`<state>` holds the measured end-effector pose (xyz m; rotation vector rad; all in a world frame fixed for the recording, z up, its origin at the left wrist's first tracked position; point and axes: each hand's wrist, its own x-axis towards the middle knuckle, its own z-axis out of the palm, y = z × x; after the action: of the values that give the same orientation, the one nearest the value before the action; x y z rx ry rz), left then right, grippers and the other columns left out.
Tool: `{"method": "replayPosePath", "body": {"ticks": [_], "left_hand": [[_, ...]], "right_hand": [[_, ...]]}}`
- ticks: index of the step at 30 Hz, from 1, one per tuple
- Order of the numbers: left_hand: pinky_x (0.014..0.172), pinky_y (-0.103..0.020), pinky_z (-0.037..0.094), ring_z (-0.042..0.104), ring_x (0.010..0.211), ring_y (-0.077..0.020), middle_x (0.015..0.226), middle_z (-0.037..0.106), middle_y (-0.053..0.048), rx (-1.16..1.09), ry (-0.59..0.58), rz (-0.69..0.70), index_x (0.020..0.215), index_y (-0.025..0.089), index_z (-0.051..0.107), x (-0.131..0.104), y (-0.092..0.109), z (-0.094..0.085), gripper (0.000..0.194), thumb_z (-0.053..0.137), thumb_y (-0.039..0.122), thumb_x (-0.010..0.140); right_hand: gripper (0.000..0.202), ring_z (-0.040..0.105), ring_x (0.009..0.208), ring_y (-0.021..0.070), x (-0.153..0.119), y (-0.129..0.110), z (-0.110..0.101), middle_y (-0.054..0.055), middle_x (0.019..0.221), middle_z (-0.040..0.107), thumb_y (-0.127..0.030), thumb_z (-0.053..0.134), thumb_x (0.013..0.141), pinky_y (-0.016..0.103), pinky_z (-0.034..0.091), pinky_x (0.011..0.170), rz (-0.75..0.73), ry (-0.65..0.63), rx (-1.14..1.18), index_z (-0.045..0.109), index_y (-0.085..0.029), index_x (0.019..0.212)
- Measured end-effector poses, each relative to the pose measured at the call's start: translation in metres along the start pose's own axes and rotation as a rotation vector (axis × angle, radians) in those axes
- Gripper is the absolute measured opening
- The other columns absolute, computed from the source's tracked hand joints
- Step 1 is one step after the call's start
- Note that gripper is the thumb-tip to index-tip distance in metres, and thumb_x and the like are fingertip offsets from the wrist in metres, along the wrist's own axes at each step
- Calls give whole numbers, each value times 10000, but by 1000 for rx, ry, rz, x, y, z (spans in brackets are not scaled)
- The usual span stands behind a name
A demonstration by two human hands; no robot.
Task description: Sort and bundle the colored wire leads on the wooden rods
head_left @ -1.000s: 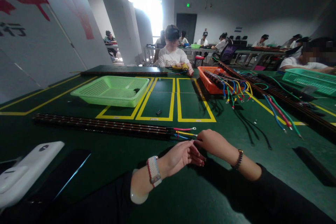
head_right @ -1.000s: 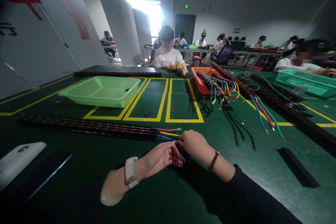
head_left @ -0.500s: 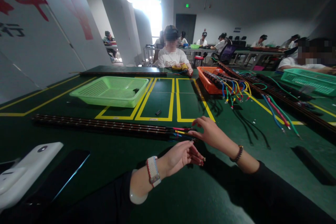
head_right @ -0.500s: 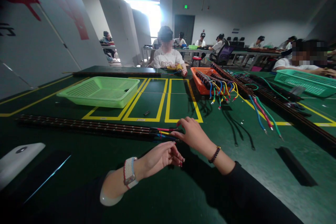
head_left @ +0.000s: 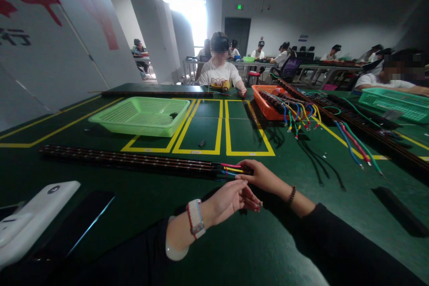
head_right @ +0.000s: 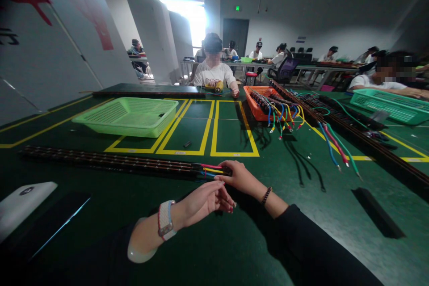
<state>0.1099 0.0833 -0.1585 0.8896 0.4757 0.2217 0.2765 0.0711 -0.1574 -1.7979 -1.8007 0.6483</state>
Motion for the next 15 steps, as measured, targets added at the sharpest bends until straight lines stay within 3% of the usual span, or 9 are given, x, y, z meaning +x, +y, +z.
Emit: {"method": "replayPosePath", "body": {"ticks": [5,9,15], "left_hand": [[789,-274,504,643,738,-128,817,674,-95,19,-11,3,808,121,544,-2,1,1,327,455,435,784],[823,-270,494,654,787,-140,897,675,-125,31,-20,-42,817,100,561,-2,2,0,355,444,433,786],[959,-307,446,652,899,-156,992,651,-139,-80,-33,-94,1028,119,529,1,4,0,413,446,445,789]], "right_hand": [[498,538,782,16,-2,-5,2,41,931,607,-522,558,747,123,401,706,31,-13,43,607,-129,1049],[406,500,750,5,-5,-11,3,18,885,599,-504,563,757,121,358,682,29,83,-81,623,-141,929],[382,459,778,7,-11,-13,5,31,879,576,-493,513,804,128,312,698,-77,232,-195,643,-136,840]]}}
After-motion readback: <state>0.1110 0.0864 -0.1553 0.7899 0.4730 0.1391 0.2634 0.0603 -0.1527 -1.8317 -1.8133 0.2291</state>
